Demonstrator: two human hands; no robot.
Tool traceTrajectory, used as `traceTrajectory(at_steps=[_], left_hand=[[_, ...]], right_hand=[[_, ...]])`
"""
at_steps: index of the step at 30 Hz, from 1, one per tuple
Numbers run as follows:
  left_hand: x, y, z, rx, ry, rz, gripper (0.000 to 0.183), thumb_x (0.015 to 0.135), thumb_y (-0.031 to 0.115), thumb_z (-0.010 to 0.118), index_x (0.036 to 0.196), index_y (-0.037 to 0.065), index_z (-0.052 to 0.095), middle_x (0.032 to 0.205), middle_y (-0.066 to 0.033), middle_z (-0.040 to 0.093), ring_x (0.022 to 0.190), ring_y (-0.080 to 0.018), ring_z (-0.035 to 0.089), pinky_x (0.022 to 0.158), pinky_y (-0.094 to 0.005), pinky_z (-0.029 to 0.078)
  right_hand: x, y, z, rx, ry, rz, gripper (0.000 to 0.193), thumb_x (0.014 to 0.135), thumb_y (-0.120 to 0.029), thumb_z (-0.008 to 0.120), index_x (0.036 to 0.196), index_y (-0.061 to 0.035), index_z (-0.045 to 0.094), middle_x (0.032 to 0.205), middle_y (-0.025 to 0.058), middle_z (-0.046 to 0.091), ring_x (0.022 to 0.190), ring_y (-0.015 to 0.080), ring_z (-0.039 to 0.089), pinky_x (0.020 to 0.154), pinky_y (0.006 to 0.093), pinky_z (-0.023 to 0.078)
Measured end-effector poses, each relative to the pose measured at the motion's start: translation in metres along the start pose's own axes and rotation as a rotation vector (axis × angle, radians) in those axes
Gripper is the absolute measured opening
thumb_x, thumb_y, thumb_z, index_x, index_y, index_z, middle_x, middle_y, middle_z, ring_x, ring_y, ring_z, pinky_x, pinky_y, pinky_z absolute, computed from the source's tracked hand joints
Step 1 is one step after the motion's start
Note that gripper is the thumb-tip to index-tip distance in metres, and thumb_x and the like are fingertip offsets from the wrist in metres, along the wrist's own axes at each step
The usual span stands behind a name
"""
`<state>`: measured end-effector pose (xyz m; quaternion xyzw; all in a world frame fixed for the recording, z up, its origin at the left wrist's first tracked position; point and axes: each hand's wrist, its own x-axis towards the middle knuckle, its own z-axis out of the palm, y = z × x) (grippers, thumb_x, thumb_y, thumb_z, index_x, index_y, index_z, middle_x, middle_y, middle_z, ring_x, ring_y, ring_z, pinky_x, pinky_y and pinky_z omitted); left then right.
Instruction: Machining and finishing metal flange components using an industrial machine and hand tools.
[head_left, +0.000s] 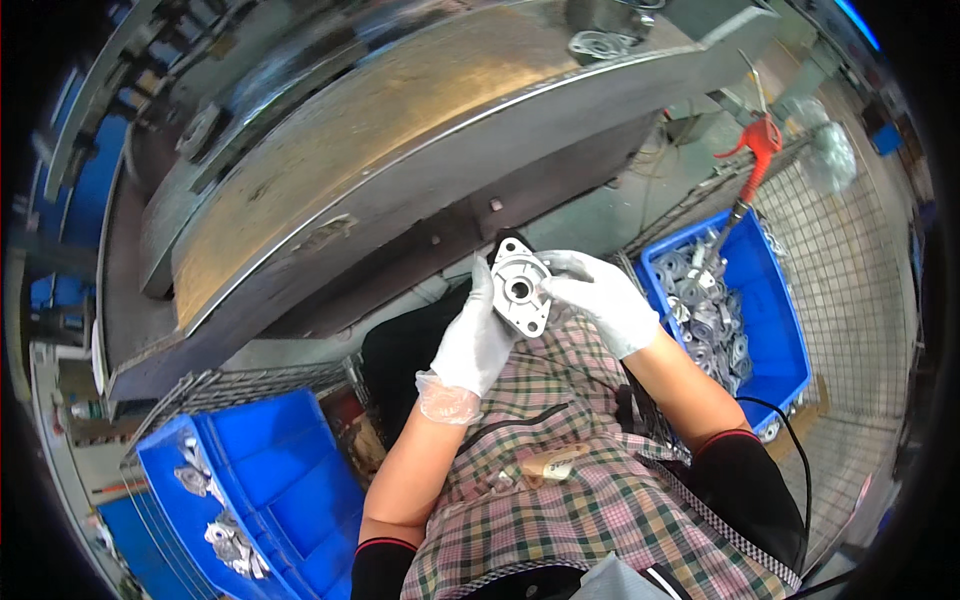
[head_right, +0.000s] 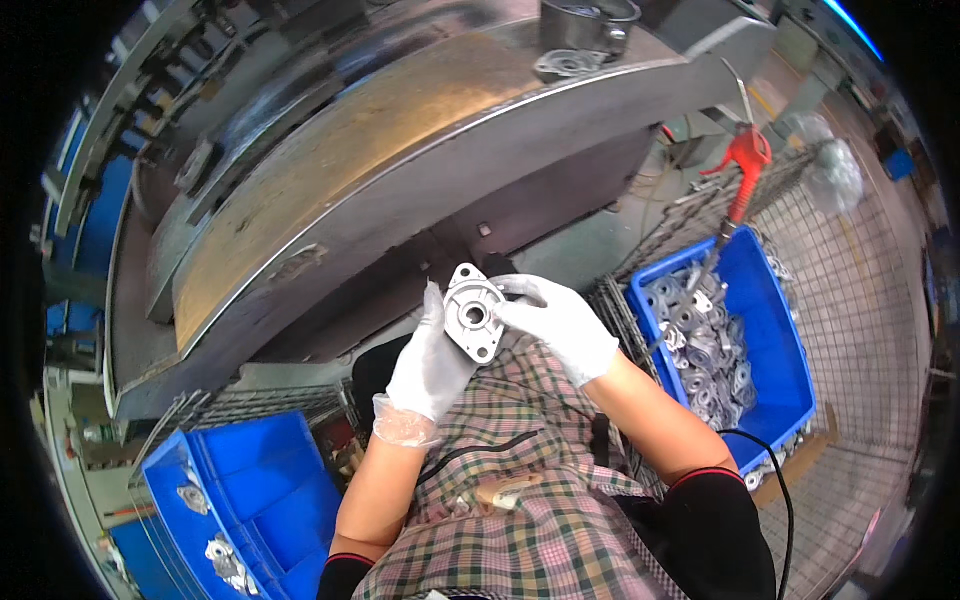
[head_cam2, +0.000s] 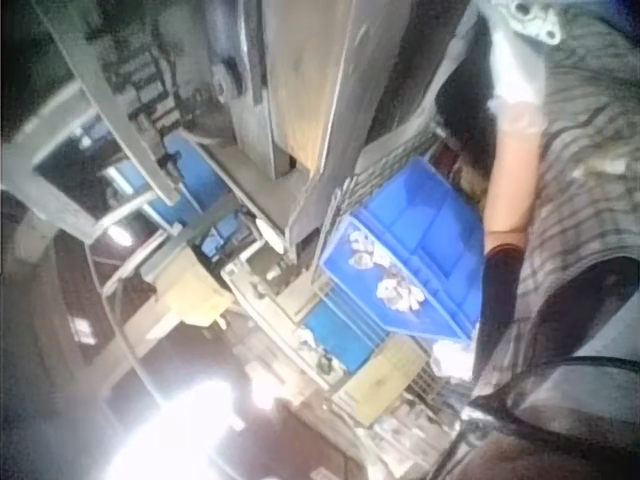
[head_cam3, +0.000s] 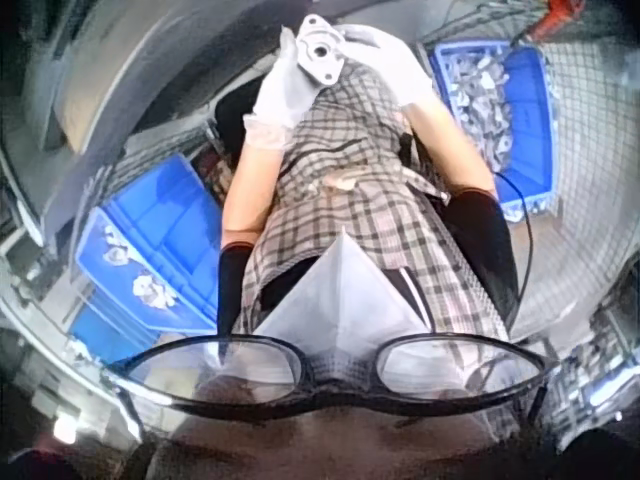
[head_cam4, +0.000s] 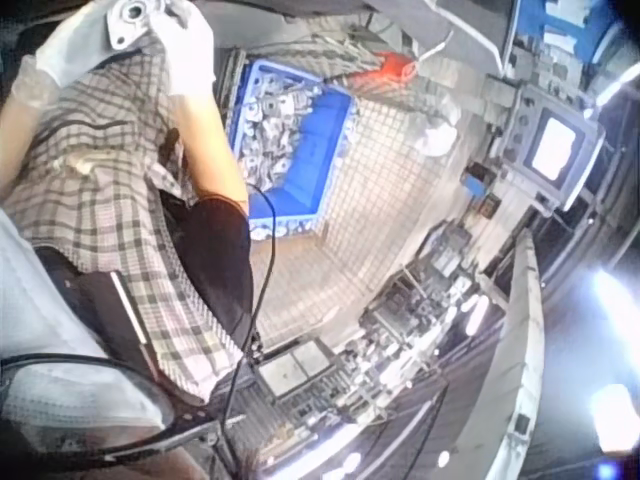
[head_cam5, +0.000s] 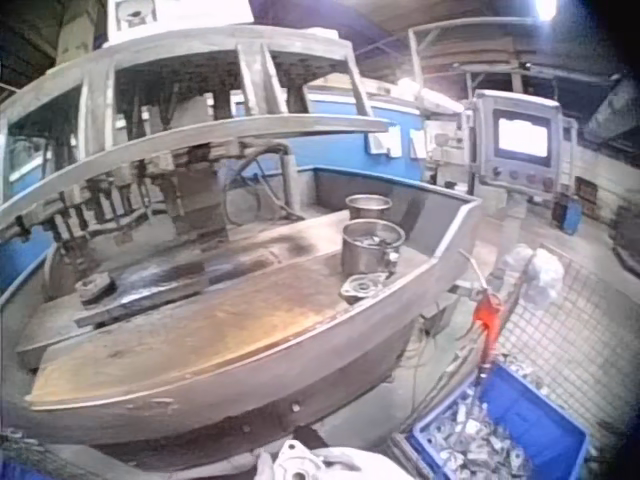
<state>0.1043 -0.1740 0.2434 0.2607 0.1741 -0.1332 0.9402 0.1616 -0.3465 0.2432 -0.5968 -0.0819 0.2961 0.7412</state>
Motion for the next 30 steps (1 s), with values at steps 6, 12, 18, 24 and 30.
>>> traceTrajectory(at_steps=[6,12,18,24,30], left_hand=[[0.002,-0.004,-0.002,0.529,0.082,-0.072,0.065,0.107,0.052,0.037,0.149,0.002,0.043,0.147,-0.0184,0.051,0.130,-0.0257,0.053,0.109,-0.0366,0.042],[-0.015,0.041,-0.019,0.903,0.138,0.106,0.059,0.108,0.047,0.039,0.143,0.001,0.052,0.136,-0.0193,0.060,0.119,-0.0252,0.062,0.102,-0.0359,0.046],[-0.026,0.057,-0.010,0.851,0.169,0.170,0.071,0.104,0.052,0.047,0.147,-0.004,0.043,0.141,-0.0206,0.054,0.122,-0.0251,0.057,0.105,-0.0364,0.042],[-0.033,0.012,0.003,0.805,-0.083,-0.084,0.081,0.090,0.020,0.074,0.156,0.000,0.029,0.135,-0.0134,0.060,0.112,-0.0161,0.061,0.096,-0.0289,0.048],[-0.047,-0.002,-0.001,0.754,-0.097,0.162,0.098,0.081,0.018,0.084,0.155,-0.006,0.024,0.149,-0.0164,0.045,0.134,-0.0223,0.047,0.114,-0.0362,0.035]], right_hand=[[-0.041,-0.018,-0.060,-0.080,0.183,0.058,0.054,0.088,-0.021,0.070,0.133,0.0049,0.056,0.115,0.0099,0.068,0.098,0.0163,0.065,0.082,0.0289,0.052],[-0.122,-0.065,-0.140,-0.318,0.601,-0.081,0.045,0.086,-0.016,0.069,0.126,0.0037,0.061,0.108,0.0074,0.069,0.090,0.0134,0.064,0.080,0.0254,0.052],[-0.134,-0.061,-0.144,-0.391,0.694,0.010,0.047,0.085,-0.016,0.069,0.127,0.0036,0.063,0.102,0.0041,0.069,0.081,0.0084,0.060,0.072,0.0239,0.049],[-0.078,-0.031,-0.086,-0.085,-0.036,0.122,0.053,0.085,-0.026,0.074,0.127,0.0032,0.063,0.107,0.0083,0.070,0.097,0.0153,0.063,0.084,0.0302,0.050],[-0.017,-0.013,-0.036,0.005,-0.441,0.067,0.059,0.085,-0.032,0.075,0.129,0.0061,0.061,0.121,0.0141,0.068,0.112,0.0197,0.063,0.101,0.0345,0.047]])
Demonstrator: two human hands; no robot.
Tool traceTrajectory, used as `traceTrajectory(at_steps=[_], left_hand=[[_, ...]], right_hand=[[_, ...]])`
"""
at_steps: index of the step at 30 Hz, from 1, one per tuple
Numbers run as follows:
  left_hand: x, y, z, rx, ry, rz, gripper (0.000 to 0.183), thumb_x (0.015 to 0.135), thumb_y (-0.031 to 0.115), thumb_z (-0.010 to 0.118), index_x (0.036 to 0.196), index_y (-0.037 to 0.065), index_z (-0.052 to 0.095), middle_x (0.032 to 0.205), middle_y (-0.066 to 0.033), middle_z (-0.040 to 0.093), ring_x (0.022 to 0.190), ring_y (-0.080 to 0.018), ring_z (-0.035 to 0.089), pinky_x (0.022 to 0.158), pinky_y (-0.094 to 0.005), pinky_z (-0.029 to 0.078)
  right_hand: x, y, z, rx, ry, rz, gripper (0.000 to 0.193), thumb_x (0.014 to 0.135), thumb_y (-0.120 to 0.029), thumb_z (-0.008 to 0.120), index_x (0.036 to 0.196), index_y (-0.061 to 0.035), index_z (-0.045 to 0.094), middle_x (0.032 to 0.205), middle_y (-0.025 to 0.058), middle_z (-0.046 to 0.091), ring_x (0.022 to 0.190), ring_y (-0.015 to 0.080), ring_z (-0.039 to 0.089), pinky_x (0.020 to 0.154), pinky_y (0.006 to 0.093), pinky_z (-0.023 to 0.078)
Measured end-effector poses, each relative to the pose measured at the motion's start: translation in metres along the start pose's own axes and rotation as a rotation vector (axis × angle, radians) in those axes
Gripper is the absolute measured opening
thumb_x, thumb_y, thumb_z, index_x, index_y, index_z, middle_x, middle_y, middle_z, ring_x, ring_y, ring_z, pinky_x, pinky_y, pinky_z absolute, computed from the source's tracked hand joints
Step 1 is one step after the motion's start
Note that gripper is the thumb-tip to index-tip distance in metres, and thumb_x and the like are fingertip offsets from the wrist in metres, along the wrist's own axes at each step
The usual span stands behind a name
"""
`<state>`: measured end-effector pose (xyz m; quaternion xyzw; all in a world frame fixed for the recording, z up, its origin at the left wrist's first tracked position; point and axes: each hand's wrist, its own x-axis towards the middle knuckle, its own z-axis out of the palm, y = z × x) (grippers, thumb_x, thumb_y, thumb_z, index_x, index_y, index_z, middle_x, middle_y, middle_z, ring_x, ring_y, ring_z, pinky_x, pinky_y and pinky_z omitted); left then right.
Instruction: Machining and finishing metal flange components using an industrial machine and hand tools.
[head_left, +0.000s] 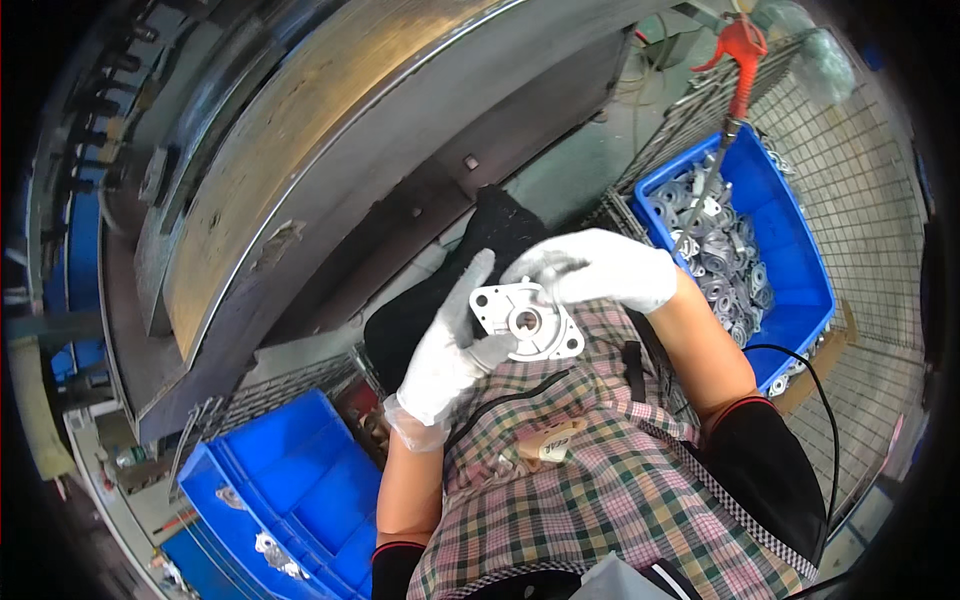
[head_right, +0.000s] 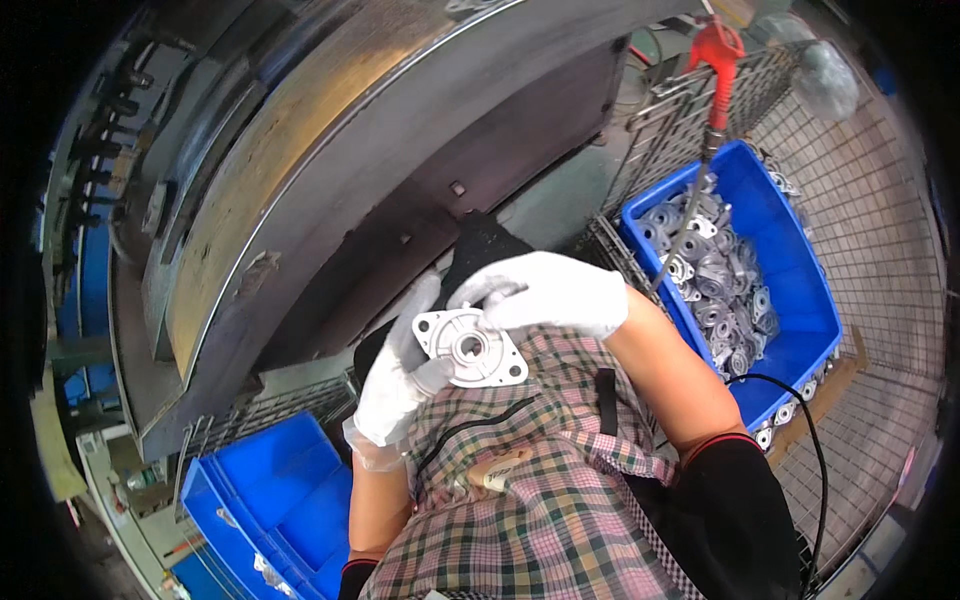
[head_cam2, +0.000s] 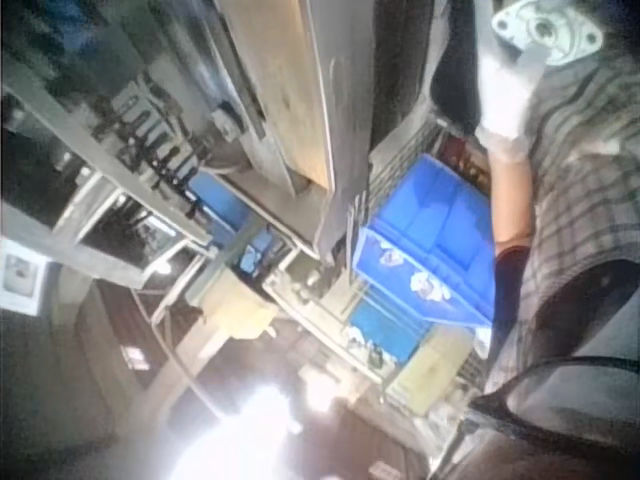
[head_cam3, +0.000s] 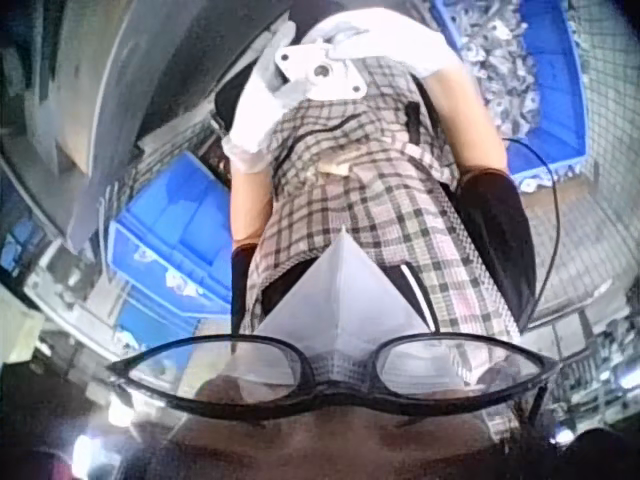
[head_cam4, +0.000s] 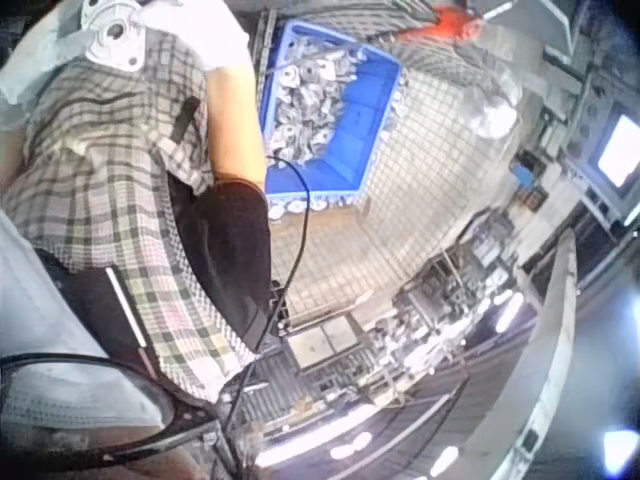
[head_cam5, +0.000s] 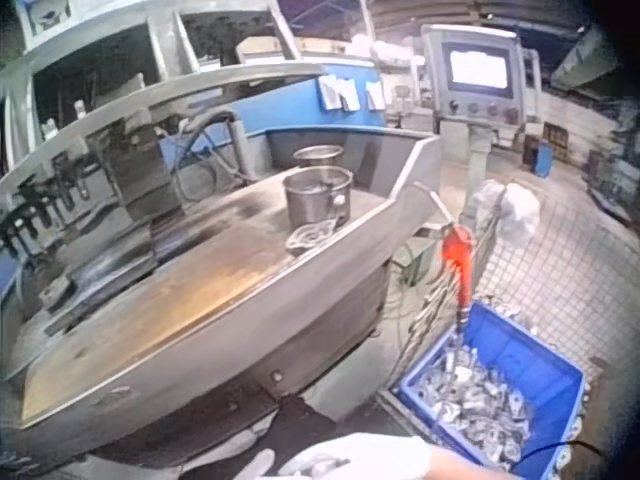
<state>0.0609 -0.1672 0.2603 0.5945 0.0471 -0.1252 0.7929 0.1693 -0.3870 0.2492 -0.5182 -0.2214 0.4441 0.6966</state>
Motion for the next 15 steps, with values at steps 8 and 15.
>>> traceTrajectory(at_steps=[8,15], left_hand=[[-0.018,-0.008,-0.012,-0.068,0.243,0.101,0.102,0.071,0.028,0.092,0.149,-0.005,0.035,0.146,-0.0149,0.048,0.131,-0.0236,0.051,0.112,-0.0377,0.039],[-0.019,-0.011,-0.011,-0.045,0.299,0.124,0.105,0.065,0.030,0.095,0.146,-0.005,0.038,0.143,-0.0147,0.050,0.128,-0.0242,0.054,0.110,-0.0382,0.043]], right_hand=[[0.040,0.000,0.012,0.120,-0.005,0.070,0.041,0.091,-0.019,0.067,0.123,0.0065,0.064,0.116,0.0125,0.070,0.109,0.0180,0.064,0.097,0.0316,0.049],[0.043,0.007,0.013,0.064,0.033,0.047,0.035,0.091,-0.014,0.066,0.119,0.0064,0.066,0.114,0.0130,0.071,0.107,0.0190,0.065,0.097,0.0315,0.049]])
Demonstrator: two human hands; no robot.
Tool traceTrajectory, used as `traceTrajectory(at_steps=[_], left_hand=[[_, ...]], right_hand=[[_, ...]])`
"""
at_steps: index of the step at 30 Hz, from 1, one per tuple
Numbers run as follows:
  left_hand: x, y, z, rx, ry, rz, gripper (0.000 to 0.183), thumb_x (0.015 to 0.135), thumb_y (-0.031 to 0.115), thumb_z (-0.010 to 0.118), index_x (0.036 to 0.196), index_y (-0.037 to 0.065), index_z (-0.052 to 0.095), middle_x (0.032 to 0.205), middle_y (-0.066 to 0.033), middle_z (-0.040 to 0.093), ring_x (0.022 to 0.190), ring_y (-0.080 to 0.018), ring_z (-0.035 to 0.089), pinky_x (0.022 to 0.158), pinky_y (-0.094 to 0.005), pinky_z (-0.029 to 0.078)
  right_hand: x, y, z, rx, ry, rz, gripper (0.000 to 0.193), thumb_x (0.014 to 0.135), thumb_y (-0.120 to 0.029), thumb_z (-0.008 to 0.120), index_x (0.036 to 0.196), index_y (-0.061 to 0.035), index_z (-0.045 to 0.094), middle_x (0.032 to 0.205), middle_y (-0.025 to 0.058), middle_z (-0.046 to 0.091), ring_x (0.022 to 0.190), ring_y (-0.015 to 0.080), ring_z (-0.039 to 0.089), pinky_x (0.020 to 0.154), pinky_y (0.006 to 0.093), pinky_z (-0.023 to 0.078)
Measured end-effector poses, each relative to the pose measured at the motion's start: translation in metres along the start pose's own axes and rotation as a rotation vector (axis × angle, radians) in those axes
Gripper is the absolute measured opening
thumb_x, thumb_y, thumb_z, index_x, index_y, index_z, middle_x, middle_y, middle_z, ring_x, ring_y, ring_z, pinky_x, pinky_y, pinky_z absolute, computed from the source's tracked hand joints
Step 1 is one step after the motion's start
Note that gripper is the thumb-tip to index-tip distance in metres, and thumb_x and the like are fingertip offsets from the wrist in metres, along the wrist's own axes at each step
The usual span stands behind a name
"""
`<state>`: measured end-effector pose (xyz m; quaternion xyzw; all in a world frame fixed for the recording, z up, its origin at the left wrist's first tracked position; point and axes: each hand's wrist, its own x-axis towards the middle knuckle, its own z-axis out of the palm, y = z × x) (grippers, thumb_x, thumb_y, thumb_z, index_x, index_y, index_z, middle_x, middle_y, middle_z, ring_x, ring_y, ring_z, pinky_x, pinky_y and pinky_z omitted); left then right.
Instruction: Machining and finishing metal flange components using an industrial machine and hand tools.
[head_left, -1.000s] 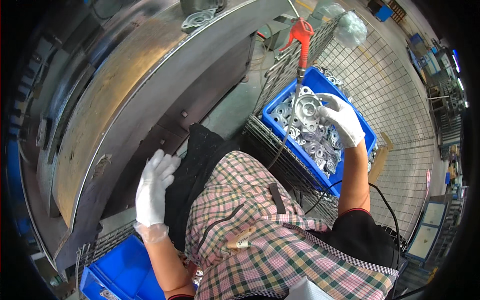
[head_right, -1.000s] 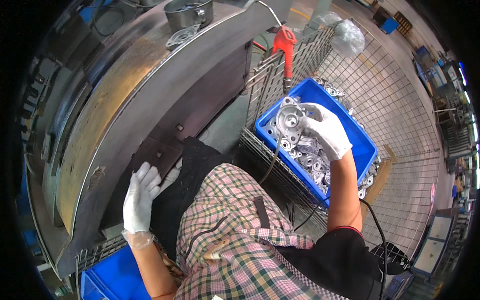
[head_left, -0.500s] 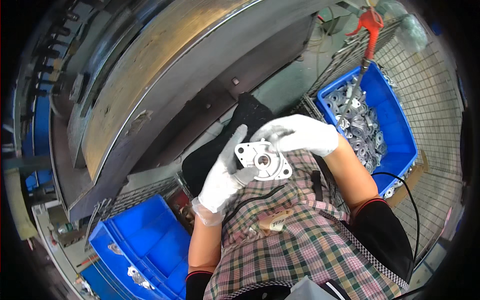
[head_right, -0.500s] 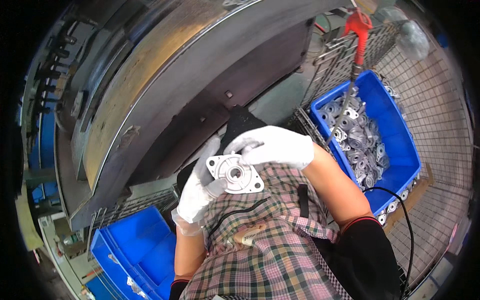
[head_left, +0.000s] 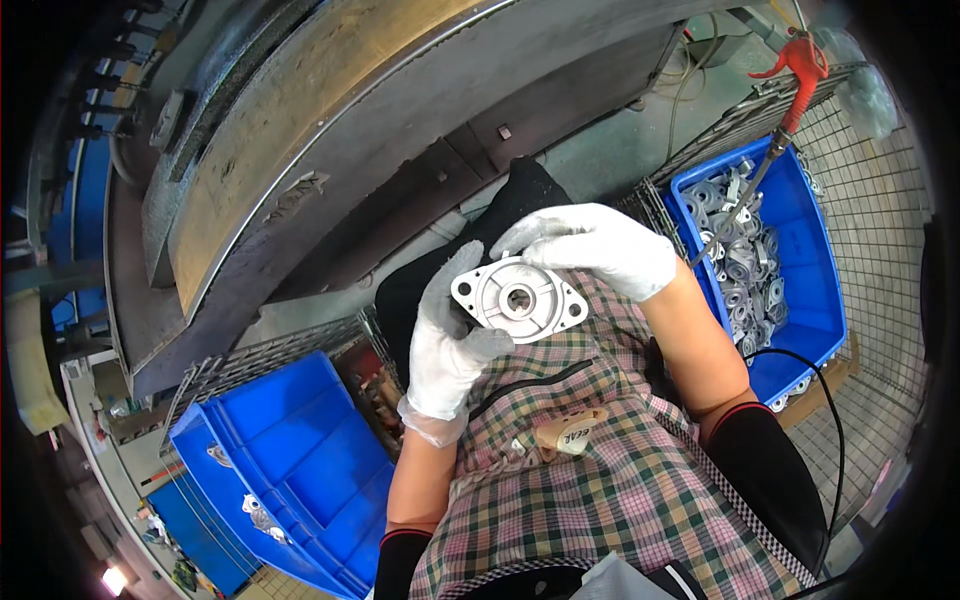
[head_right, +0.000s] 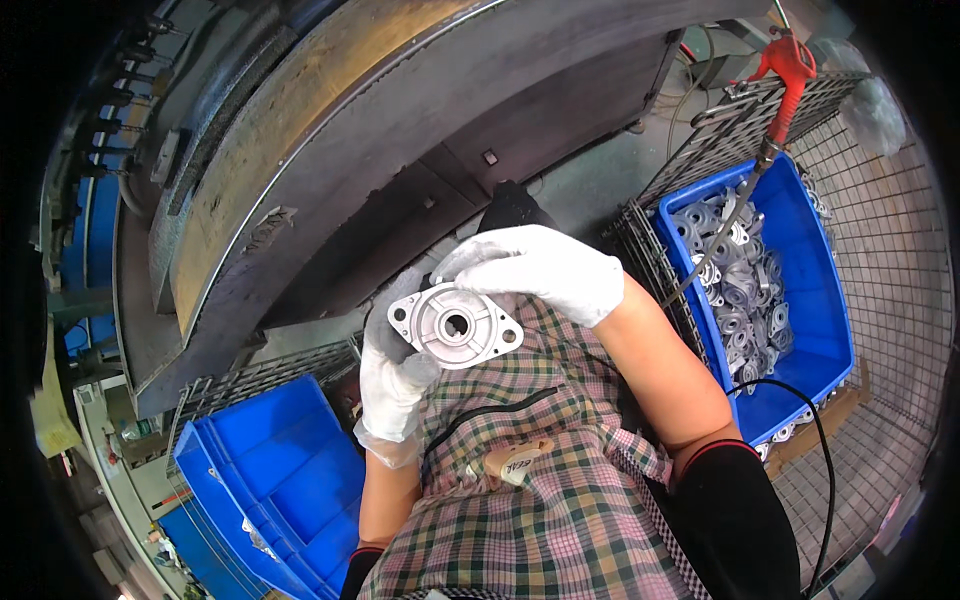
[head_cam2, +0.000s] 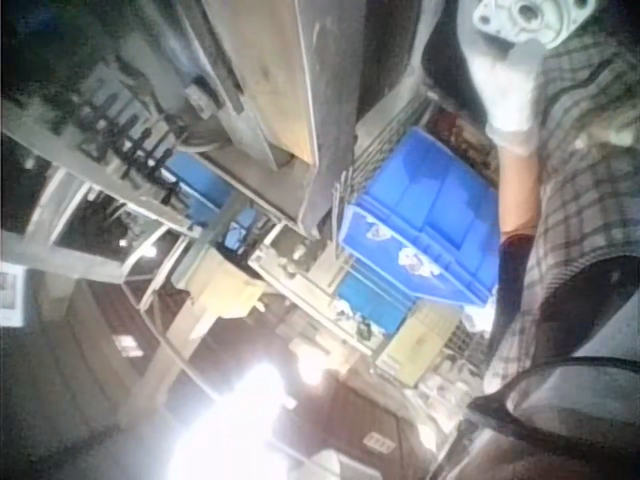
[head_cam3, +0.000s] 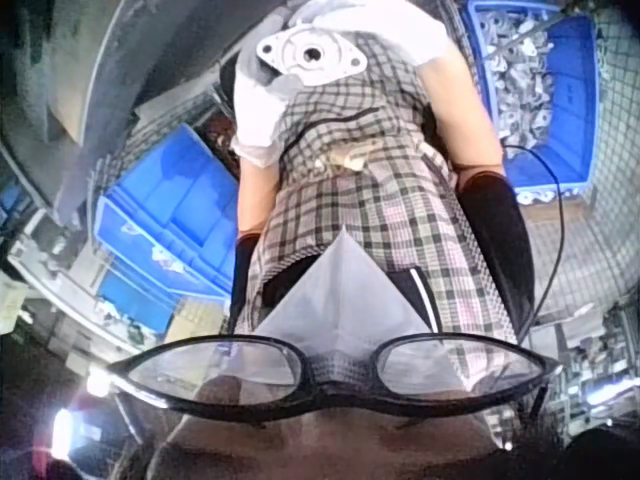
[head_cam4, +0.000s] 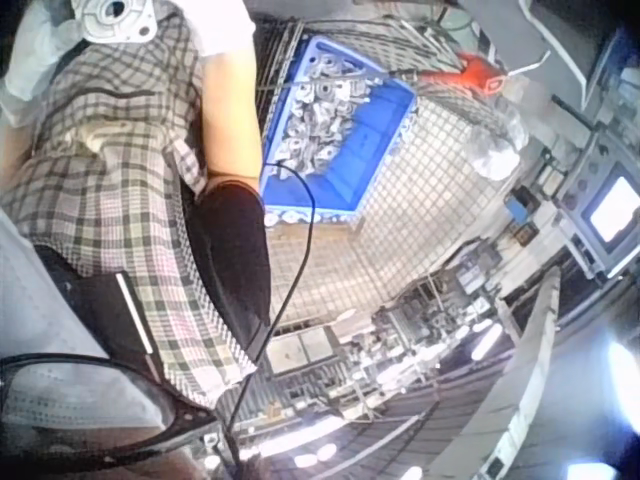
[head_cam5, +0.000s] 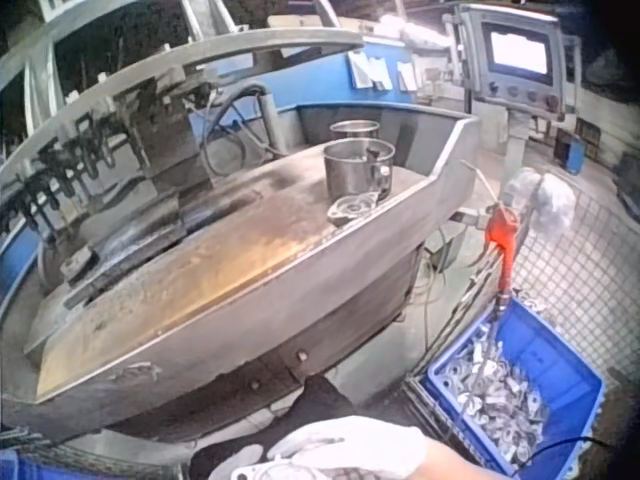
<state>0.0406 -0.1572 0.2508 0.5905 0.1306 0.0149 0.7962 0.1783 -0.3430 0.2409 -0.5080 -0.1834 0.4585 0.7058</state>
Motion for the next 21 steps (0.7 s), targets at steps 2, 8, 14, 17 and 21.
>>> traceTrajectory(at_steps=[2,8,14,17,21], left_hand=[[-0.0001,-0.0003,0.0007,-0.004,0.003,-0.004,0.104,0.066,0.031,0.094,0.146,-0.006,0.039,0.143,-0.0148,0.050,0.127,-0.0243,0.054,0.109,-0.0384,0.044],[-0.0022,-0.0006,0.0013,0.013,0.003,-0.012,0.106,0.065,0.038,0.094,0.145,-0.005,0.039,0.145,-0.0154,0.049,0.128,-0.0250,0.054,0.109,-0.0386,0.044],[-0.0052,-0.0020,0.0015,0.015,0.031,0.027,0.104,0.065,0.037,0.093,0.144,-0.004,0.040,0.145,-0.0154,0.049,0.129,-0.0255,0.054,0.108,-0.0386,0.046],[-0.0075,-0.0032,0.0015,-0.036,0.036,0.021,0.099,0.066,0.031,0.094,0.143,-0.003,0.041,0.145,-0.0155,0.049,0.129,-0.0253,0.054,0.109,-0.0395,0.046],[-0.0080,-0.0033,-0.0004,-0.032,0.025,0.017,0.097,0.065,0.024,0.095,0.143,-0.002,0.043,0.147,-0.0157,0.048,0.129,-0.0248,0.054,0.110,-0.0393,0.045]], right_hand=[[0.0002,0.0014,0.0004,0.019,-0.001,0.000,0.034,0.092,-0.014,0.066,0.119,0.0062,0.067,0.113,0.0129,0.071,0.106,0.0188,0.065,0.096,0.0314,0.049],[-0.0008,0.0016,0.0019,-0.003,0.011,-0.014,0.035,0.092,-0.017,0.066,0.119,0.0056,0.067,0.112,0.0126,0.071,0.105,0.0185,0.065,0.096,0.0311,0.050],[0.0008,0.0040,0.0025,0.001,0.002,-0.006,0.036,0.092,-0.018,0.065,0.119,0.0057,0.067,0.112,0.0126,0.071,0.105,0.0185,0.065,0.096,0.0317,0.049],[0.0027,0.0058,0.0024,0.003,-0.001,0.015,0.036,0.091,-0.018,0.066,0.118,0.0058,0.067,0.112,0.0128,0.071,0.105,0.0188,0.065,0.096,0.0319,0.049],[0.0039,0.0074,0.0043,-0.001,0.003,0.049,0.035,0.091,-0.017,0.066,0.117,0.0057,0.068,0.113,0.0130,0.071,0.105,0.0195,0.065,0.096,0.0320,0.049]])
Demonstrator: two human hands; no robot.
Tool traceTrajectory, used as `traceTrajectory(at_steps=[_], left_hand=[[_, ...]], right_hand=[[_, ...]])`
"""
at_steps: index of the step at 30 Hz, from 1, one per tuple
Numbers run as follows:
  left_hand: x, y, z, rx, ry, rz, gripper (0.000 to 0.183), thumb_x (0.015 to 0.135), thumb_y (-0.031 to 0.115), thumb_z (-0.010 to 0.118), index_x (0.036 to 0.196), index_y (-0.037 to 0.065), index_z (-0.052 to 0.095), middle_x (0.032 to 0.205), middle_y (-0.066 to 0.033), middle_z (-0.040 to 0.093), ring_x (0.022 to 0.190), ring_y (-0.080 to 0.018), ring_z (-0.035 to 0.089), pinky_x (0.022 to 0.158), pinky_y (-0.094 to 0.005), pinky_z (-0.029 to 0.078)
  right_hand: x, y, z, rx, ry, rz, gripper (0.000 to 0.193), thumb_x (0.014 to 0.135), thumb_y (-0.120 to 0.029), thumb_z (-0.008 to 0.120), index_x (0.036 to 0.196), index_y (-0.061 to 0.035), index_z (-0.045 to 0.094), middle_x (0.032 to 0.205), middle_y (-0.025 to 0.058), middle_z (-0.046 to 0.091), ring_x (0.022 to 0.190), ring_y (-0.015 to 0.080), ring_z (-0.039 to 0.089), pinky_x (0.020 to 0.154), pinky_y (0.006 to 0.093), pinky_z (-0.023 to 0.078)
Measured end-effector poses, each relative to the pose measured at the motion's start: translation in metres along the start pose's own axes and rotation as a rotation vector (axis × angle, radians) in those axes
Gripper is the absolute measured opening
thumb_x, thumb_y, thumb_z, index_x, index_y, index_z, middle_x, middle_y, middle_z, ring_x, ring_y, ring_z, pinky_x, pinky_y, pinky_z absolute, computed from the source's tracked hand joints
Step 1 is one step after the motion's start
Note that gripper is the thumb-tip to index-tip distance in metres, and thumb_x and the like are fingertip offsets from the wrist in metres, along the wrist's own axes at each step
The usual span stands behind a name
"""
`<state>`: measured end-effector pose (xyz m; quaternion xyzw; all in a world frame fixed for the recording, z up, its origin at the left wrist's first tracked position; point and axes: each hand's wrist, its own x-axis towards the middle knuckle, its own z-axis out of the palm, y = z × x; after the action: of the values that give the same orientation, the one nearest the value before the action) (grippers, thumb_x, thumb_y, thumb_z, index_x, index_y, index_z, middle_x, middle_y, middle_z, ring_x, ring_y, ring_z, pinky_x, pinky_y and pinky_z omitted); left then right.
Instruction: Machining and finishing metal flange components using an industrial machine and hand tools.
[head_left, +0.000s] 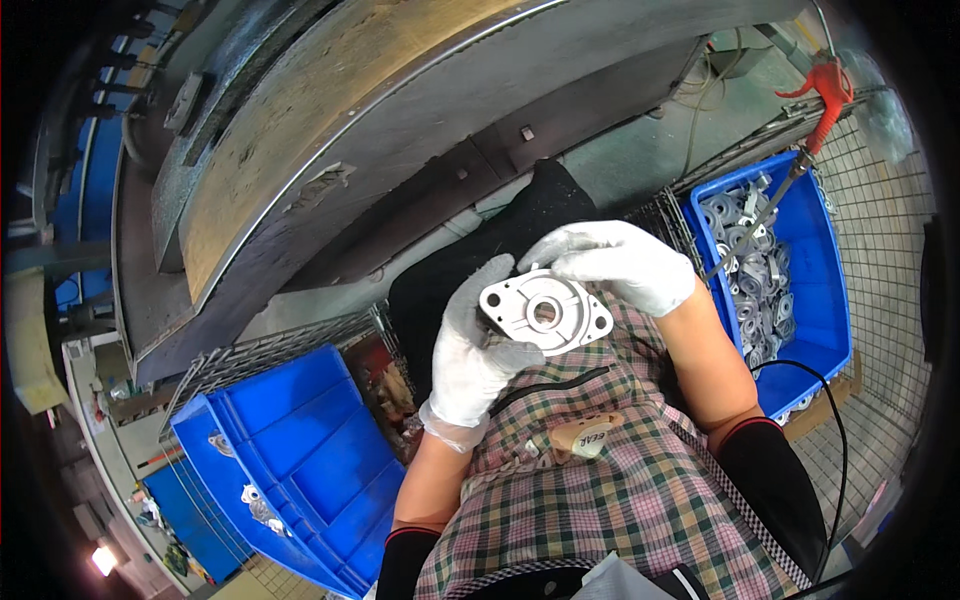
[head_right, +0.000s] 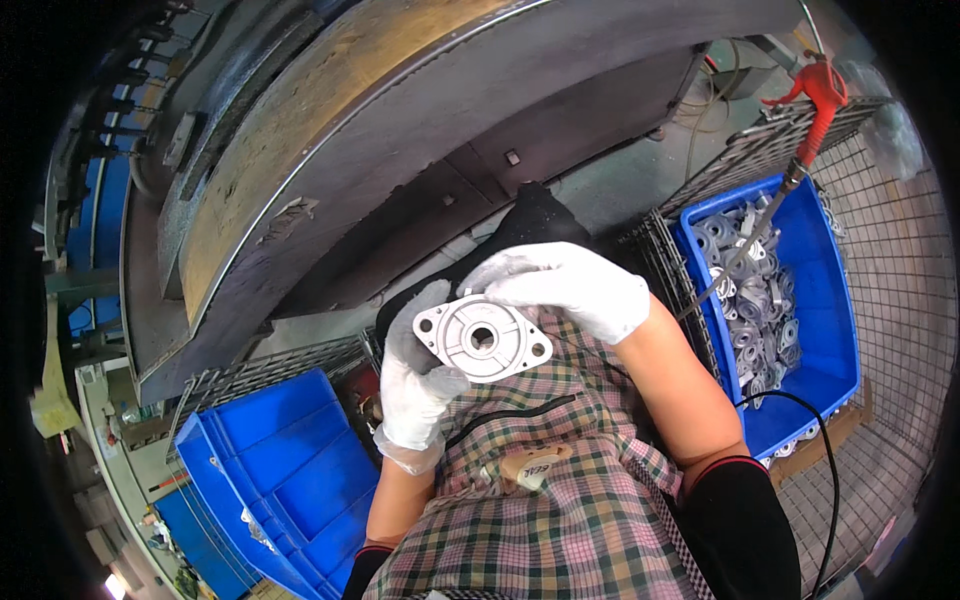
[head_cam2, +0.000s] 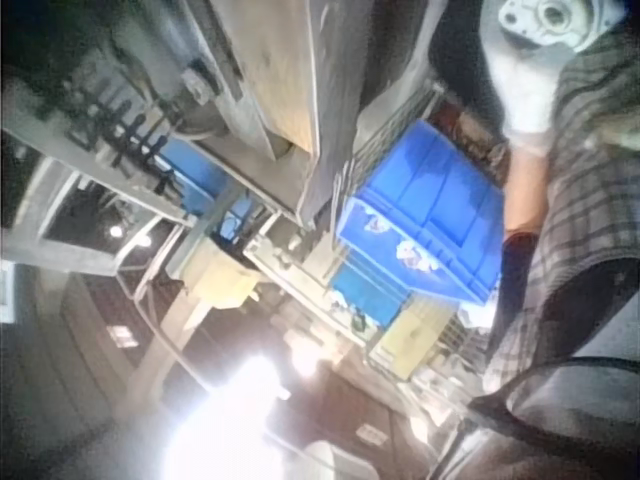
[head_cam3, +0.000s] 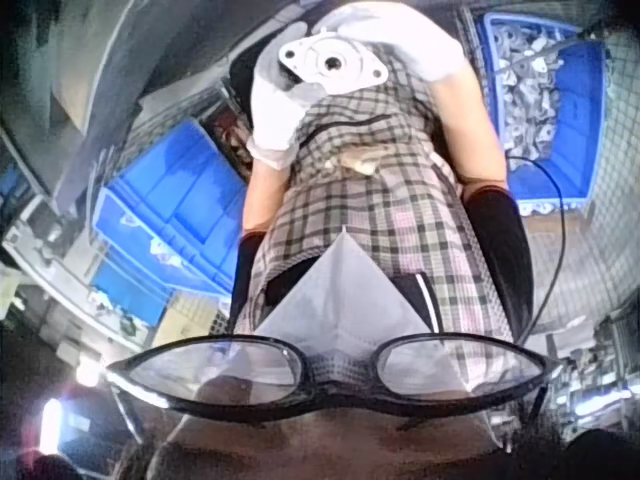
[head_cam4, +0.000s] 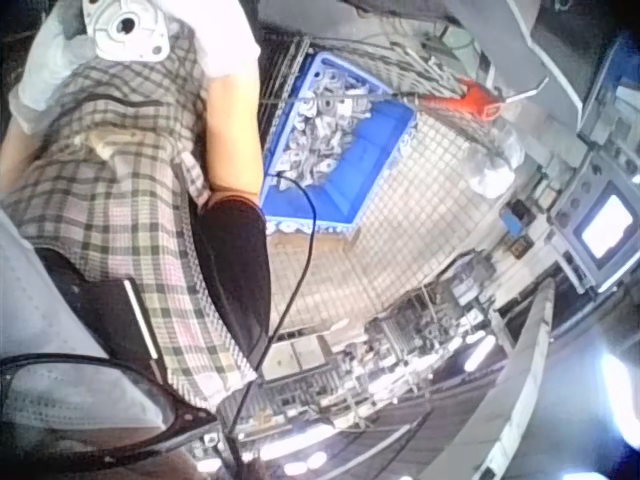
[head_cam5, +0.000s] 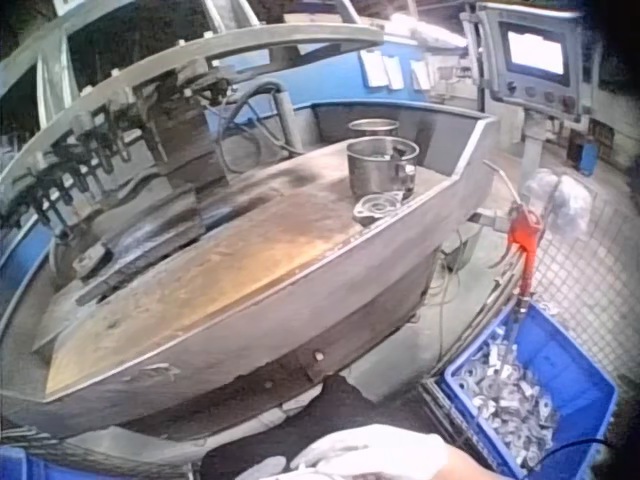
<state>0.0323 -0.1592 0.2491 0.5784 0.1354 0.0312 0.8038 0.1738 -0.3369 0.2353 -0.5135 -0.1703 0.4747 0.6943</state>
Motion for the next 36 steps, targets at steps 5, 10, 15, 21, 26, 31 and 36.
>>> traceTrajectory(at_steps=[5,10,15,21,26,31,36], left_hand=[[-0.004,0.002,0.001,-0.045,0.032,-0.010,0.096,0.065,0.020,0.095,0.142,-0.002,0.043,0.139,-0.0142,0.053,0.127,-0.0238,0.055,0.109,-0.0386,0.045],[-0.005,0.003,0.002,-0.060,0.048,-0.005,0.094,0.066,0.019,0.095,0.141,-0.002,0.044,0.135,-0.0133,0.055,0.125,-0.0236,0.056,0.108,-0.0382,0.046],[-0.005,0.002,0.003,-0.054,0.097,0.019,0.092,0.067,0.021,0.095,0.140,-0.002,0.044,0.133,-0.0132,0.056,0.123,-0.0232,0.056,0.107,-0.0378,0.047],[-0.005,0.002,0.001,-0.029,0.106,0.017,0.091,0.069,0.024,0.094,0.139,-0.003,0.044,0.131,-0.0132,0.056,0.122,-0.0224,0.057,0.106,-0.0376,0.047],[-0.003,0.002,-0.001,-0.024,0.125,0.029,0.095,0.069,0.034,0.094,0.140,-0.004,0.044,0.131,-0.0130,0.056,0.120,-0.0221,0.057,0.105,-0.0367,0.048],[-0.003,-0.001,-0.003,0.032,0.165,0.043,0.100,0.066,0.042,0.094,0.140,-0.003,0.044,0.137,-0.0124,0.054,0.124,-0.0219,0.056,0.106,-0.0373,0.047],[-0.004,-0.003,-0.007,-0.020,0.176,0.006,0.100,0.065,0.042,0.094,0.141,-0.001,0.044,0.141,-0.0127,0.053,0.126,-0.0233,0.056,0.108,-0.0380,0.046]], right_hand=[[0.001,0.004,0.003,0.138,0.017,0.041,0.035,0.090,-0.014,0.066,0.117,0.0085,0.067,0.113,0.0163,0.070,0.107,0.0225,0.066,0.097,0.0333,0.050],[0.004,0.013,0.006,0.289,-0.027,-0.014,0.033,0.093,-0.014,0.064,0.119,0.0058,0.067,0.116,0.0128,0.070,0.108,0.0193,0.065,0.096,0.0306,0.050],[0.006,0.020,0.009,0.469,-0.040,-0.007,0.032,0.094,-0.012,0.062,0.119,0.0083,0.065,0.118,0.0158,0.069,0.109,0.0215,0.066,0.098,0.0326,0.051],[0.009,0.025,0.013,0.516,-0.015,-0.015,0.033,0.095,-0.013,0.061,0.119,0.0090,0.065,0.115,0.0164,0.069,0.107,0.0219,0.067,0.097,0.0332,0.051],[0.011,0.030,0.017,0.493,0.048,-0.026,0.035,0.096,-0.016,0.060,0.118,0.0105,0.065,0.114,0.0180,0.070,0.105,0.0234,0.067,0.097,0.0347,0.052],[0.011,0.030,0.019,0.559,0.049,-0.001,0.034,0.097,-0.014,0.058,0.120,0.0105,0.064,0.116,0.0180,0.069,0.107,0.0235,0.067,0.098,0.0348,0.051],[0.011,0.030,0.021,0.563,0.050,-0.009,0.035,0.098,-0.015,0.058,0.121,0.0103,0.063,0.118,0.0182,0.068,0.110,0.0241,0.066,0.100,0.0353,0.050]])
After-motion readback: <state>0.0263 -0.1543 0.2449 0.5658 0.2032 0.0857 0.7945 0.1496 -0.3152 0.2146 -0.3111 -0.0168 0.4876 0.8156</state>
